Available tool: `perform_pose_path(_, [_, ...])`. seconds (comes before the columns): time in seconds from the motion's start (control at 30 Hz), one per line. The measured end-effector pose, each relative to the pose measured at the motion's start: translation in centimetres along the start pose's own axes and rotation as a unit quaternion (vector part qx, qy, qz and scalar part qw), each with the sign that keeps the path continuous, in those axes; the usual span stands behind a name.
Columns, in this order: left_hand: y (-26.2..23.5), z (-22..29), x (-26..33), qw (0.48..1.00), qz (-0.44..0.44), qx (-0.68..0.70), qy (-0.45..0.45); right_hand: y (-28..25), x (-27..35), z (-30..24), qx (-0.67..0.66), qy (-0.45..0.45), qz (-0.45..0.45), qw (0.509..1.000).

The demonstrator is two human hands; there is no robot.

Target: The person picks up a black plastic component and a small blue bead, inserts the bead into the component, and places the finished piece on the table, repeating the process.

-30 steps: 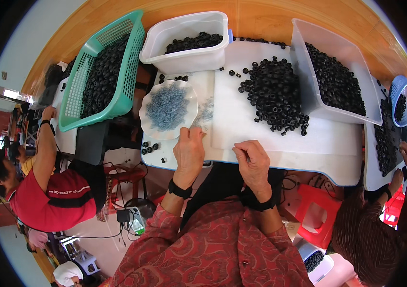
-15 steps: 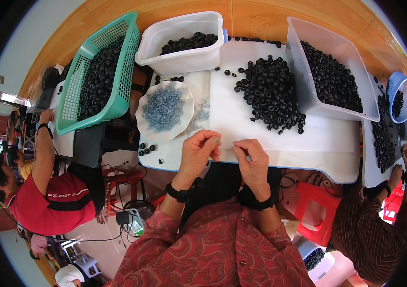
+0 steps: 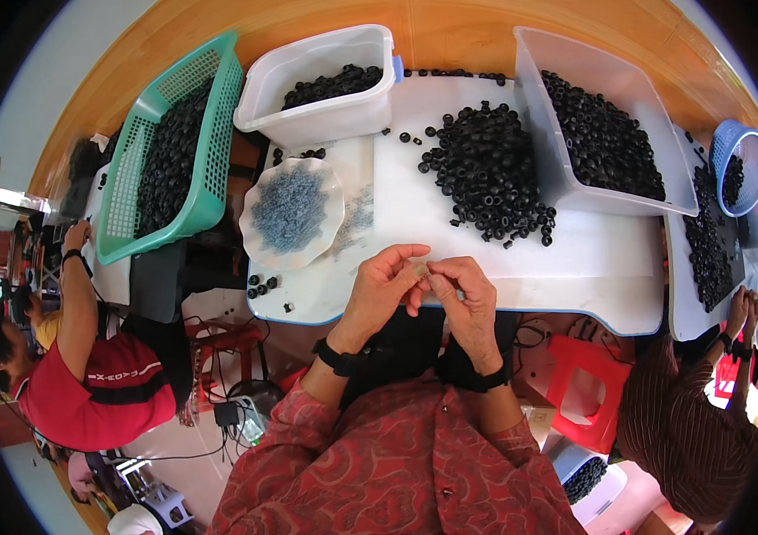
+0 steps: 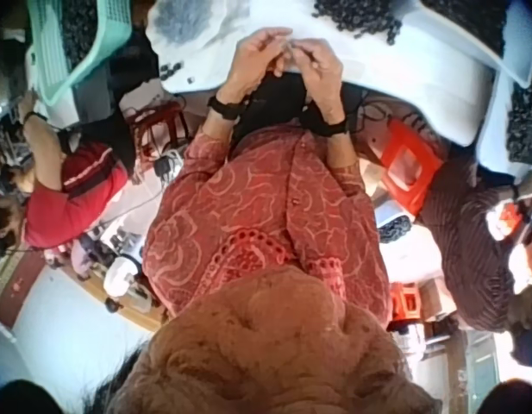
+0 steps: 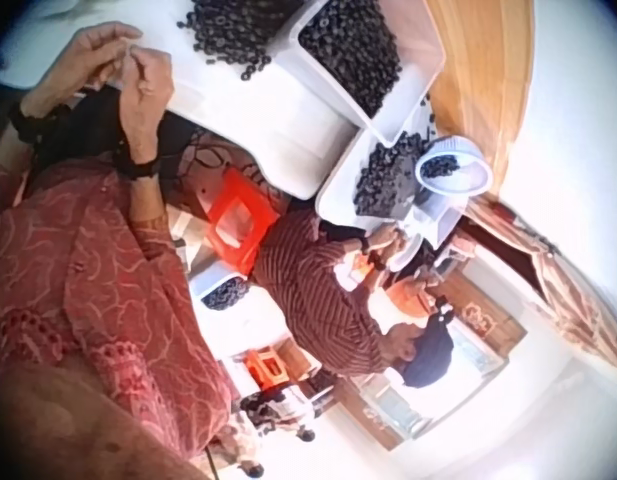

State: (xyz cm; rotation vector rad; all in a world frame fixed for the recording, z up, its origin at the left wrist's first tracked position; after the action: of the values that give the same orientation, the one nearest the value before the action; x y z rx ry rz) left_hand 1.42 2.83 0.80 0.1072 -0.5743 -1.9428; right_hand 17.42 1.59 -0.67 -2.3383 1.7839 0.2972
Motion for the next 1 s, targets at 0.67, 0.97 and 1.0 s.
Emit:
perform_pose_path(0.67, [1.7, 2.7, -8.0, 0.824, 0.075, -0.538, 0.161, 0.0, 0.7, 0.7, 0.058, 0.027, 0.094, 0.994])
perform_pose_path(0.97, [1.4, 2.6, -9.9, 0.782, 0.035, -0.61, 0.12, 0.1, 1.0, 1.0, 0.079, 0.017, 0.099, 0.992])
perform_pose_path(1.0, [1.2, 2.5, -9.8, 0.782, 0.035, -0.611, 0.12, 0.1, 1.1, 1.2, 0.091, 0.013, 0.091, 0.992])
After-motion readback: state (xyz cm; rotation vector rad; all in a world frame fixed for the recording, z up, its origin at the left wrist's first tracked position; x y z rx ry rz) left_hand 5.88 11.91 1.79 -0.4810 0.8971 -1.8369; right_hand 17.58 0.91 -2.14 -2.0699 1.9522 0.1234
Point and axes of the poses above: each hand's wrist, its own x-axis away from the middle knuckle, its own y-axis out of the palm, z = x × y, the point moved 1 cm from there along -x, towards the middle knuckle, and after that the axes turned 14 degrees about -z, right-handed, at the moved point
